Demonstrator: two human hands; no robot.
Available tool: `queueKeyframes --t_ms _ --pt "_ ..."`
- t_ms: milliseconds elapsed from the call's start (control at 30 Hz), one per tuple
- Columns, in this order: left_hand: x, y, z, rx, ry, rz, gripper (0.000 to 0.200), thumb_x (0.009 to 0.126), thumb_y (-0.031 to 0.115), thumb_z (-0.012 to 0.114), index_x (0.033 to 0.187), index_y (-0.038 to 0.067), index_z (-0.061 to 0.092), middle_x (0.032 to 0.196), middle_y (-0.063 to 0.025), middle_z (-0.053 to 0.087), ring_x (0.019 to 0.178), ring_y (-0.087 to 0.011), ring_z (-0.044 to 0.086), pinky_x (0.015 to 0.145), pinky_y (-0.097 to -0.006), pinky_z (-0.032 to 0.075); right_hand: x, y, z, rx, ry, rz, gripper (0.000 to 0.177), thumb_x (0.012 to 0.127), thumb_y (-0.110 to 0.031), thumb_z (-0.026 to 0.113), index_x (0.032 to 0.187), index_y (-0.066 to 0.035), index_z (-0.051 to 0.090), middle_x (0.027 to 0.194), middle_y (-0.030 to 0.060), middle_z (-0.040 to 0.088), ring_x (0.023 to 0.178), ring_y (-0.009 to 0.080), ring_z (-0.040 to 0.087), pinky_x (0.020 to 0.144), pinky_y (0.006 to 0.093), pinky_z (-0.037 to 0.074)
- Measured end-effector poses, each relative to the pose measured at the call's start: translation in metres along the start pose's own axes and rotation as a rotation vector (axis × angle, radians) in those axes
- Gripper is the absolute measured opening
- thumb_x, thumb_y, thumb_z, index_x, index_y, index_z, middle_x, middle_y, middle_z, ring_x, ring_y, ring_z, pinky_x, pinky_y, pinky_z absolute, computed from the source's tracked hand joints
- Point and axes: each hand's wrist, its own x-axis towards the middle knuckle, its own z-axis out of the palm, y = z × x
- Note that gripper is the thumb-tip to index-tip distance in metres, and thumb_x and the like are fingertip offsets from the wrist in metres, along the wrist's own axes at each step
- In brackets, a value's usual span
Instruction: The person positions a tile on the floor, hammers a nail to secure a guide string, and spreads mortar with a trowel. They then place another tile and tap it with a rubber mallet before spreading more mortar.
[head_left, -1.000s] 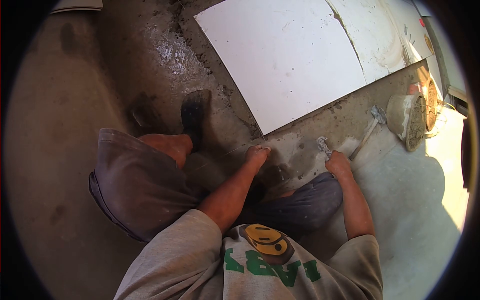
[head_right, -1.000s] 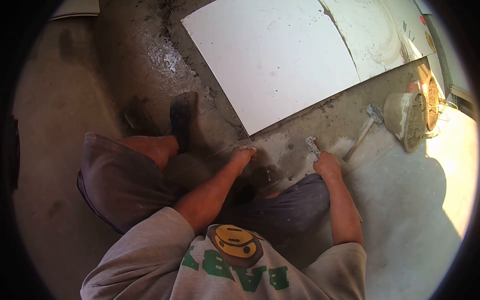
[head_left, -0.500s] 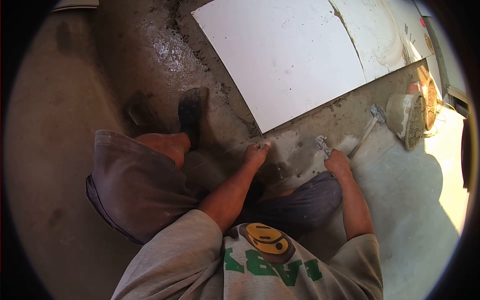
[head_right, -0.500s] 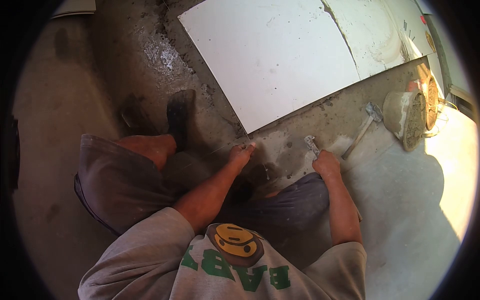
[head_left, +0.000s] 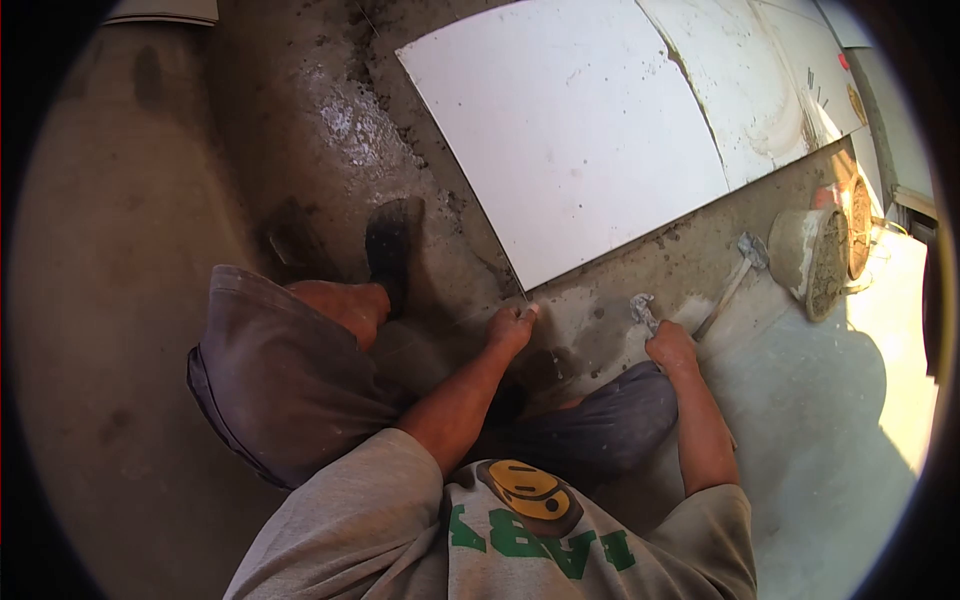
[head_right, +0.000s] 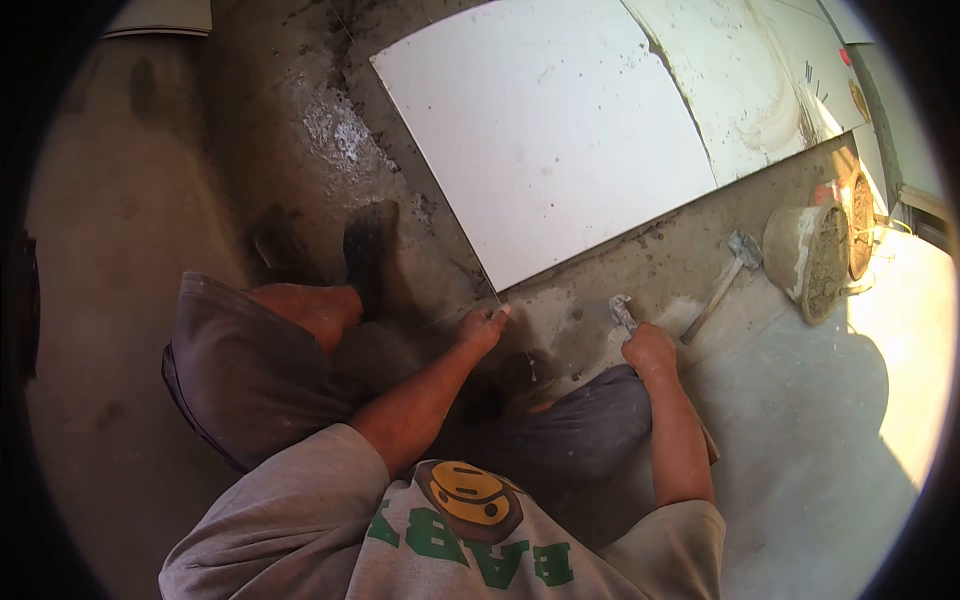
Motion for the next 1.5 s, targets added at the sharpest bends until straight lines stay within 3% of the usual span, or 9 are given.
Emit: queueKeyframes --t_ms 167,367,800,967,1167,1233,1300,1367,1500 --pt "-0.01 0.018 -0.019 0.402 -0.023 0.004 0.058 0.085 0.053 0.052 0.11 0.002 0.063 0.117 -0.0184 0.06 0.112 -0.0346 0.056 0.092 -0.042 0.045 0.004 -0.001 -0.005 0.03 0.013 -0.029 0.032 0.07 -0.016 0.058 0.094 0.004 0.065 0.1 0.0254 0.063 0.096 0.0397 0.061 0.085 0.0443 0.048" --pt "-0.017 0.069 -0.063 0.195 -0.275 -0.063 0.056 0.086 0.051 0.05 0.113 0.003 0.062 0.123 -0.0171 0.057 0.114 -0.0323 0.054 0.092 -0.0418 0.045 -0.019 -0.026 -0.044 -0.11 -0.006 0.007 0.03 0.07 -0.016 0.059 0.092 0.001 0.067 0.101 0.0221 0.064 0.096 0.0364 0.062 0.085 0.0413 0.049" --pt "-0.171 0.228 -0.318 0.036 0.108 0.197 0.043 0.084 0.044 0.053 0.094 0.005 0.068 0.096 -0.0149 0.067 0.097 -0.0345 0.061 0.084 -0.0427 0.046 -0.162 -0.134 -0.289 -0.034 -0.023 -0.009 0.035 0.076 -0.026 0.06 0.101 -0.002 0.063 0.104 0.0225 0.064 0.101 0.0369 0.06 0.088 0.044 0.048" --pt "-0.258 0.239 -0.436 -0.082 0.231 0.084 0.039 0.084 0.04 0.053 0.087 0.004 0.068 0.085 -0.0122 0.069 0.09 -0.0312 0.064 0.081 -0.0404 0.047 -0.239 -0.181 -0.377 -0.004 -0.053 -0.028 0.04 0.081 -0.034 0.06 0.106 -0.002 0.061 0.106 0.0215 0.064 0.104 0.036 0.059 0.089 0.0442 0.048" --pt "-0.323 0.233 -0.524 -0.177 0.332 -0.11 0.039 0.083 0.039 0.054 0.086 0.004 0.069 0.083 -0.0101 0.07 0.089 -0.0278 0.065 0.081 -0.0381 0.047 -0.281 -0.205 -0.434 0.046 -0.045 -0.084 0.033 0.081 -0.031 0.061 0.094 -0.001 0.061 0.071 0.0128 0.064 0.056 0.0214 0.062 0.053 0.0347 0.05" --pt "-0.328 0.24 -0.536 -0.213 0.329 -0.101 0.038 0.083 0.039 0.054 0.086 0.004 0.069 0.082 -0.0096 0.07 0.089 -0.0269 0.065 0.081 -0.0378 0.047 -0.303 -0.222 -0.468 0.112 -0.148 0.044 0.037 0.079 -0.035 0.058 0.096 -0.003 0.065 0.087 0.0159 0.068 0.084 0.0303 0.066 0.075 0.0406 0.051" --pt "-0.329 0.252 -0.553 -0.252 0.329 -0.098 0.038 0.083 0.039 0.054 0.085 0.004 0.069 0.082 -0.0091 0.07 0.088 -0.0261 0.065 0.081 -0.0375 0.048 -0.305 -0.223 -0.475 0.128 -0.123 0.056 0.035 0.078 -0.035 0.058 0.091 -0.004 0.066 0.072 0.0124 0.067 0.069 0.0262 0.067 0.067 0.0382 0.052" --pt "-0.332 0.269 -0.566 -0.268 0.353 0.036 0.034 0.087 0.034 0.057 0.087 0.001 0.066 0.078 -0.0055 0.067 0.067 -0.014 0.062 0.063 -0.0292 0.049 -0.306 -0.223 -0.48 0.154 -0.096 0.04 0.032 0.079 -0.034 0.057 0.09 -0.005 0.066 0.067 0.0098 0.066 0.06 0.022 0.065 0.06 0.0349 0.051" --pt "-0.364 0.322 -0.599 -0.305 0.377 0.095 0.033 0.088 0.031 0.057 0.09 0.0 0.066 0.082 -0.0084 0.068 0.073 -0.0161 0.065 0.069 -0.0296 0.051 -0.3 -0.222 -0.489 0.137 -0.166 0.109 0.029 0.081 -0.031 0.055 0.087 -0.005 0.067 0.067 0.0082 0.065 0.056 0.0193 0.063 0.053 0.0326 0.05"
